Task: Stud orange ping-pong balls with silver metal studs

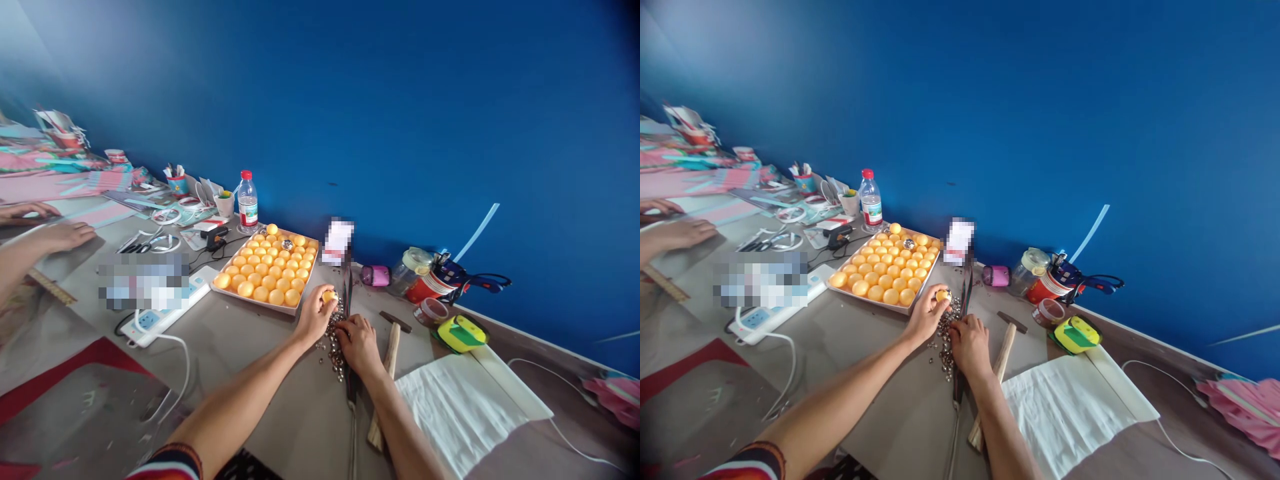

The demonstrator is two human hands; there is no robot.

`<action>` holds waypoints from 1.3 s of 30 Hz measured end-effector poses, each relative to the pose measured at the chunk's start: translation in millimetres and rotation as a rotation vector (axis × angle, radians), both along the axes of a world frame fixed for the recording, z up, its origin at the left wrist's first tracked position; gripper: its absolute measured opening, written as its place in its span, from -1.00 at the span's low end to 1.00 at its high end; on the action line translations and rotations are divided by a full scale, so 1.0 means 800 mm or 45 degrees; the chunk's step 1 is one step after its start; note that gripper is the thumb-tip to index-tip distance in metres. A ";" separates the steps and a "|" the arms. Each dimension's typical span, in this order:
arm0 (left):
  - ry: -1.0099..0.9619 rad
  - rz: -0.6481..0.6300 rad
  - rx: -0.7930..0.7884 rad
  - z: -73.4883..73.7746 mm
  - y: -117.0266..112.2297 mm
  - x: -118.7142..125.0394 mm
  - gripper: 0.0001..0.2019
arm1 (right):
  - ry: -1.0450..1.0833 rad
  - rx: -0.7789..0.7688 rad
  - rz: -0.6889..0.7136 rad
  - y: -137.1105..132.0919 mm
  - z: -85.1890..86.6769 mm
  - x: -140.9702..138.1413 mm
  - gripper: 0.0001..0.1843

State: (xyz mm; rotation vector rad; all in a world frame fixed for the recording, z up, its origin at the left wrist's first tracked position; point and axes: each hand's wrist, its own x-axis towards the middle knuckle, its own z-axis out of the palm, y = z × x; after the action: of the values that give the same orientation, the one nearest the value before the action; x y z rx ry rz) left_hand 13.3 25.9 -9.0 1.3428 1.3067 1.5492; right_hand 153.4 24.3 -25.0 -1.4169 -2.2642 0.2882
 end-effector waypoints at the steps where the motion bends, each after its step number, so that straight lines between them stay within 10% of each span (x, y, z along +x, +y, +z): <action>1: 0.014 -0.001 0.002 0.000 0.000 0.000 -0.73 | 0.003 0.002 0.003 0.000 0.001 0.000 -0.81; 13: 0.038 -0.014 -0.019 -0.001 0.001 0.001 -0.72 | 0.015 0.016 0.093 -0.010 0.004 -0.009 -0.84; 26: -0.089 -0.260 -0.031 0.004 -0.005 0.005 -0.69 | 1.314 -0.418 -0.071 0.010 0.007 0.009 -0.81; 39: -0.118 -0.422 0.013 -0.008 -0.003 0.008 -0.65 | 1.438 -0.598 -0.021 0.010 0.008 0.006 -0.81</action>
State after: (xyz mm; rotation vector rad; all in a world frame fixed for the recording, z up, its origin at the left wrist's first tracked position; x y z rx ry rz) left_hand 20.1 23.4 -15.3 1.3956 0.9639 1.3721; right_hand 158.6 32.4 -18.8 -1.0155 -1.2669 1.2949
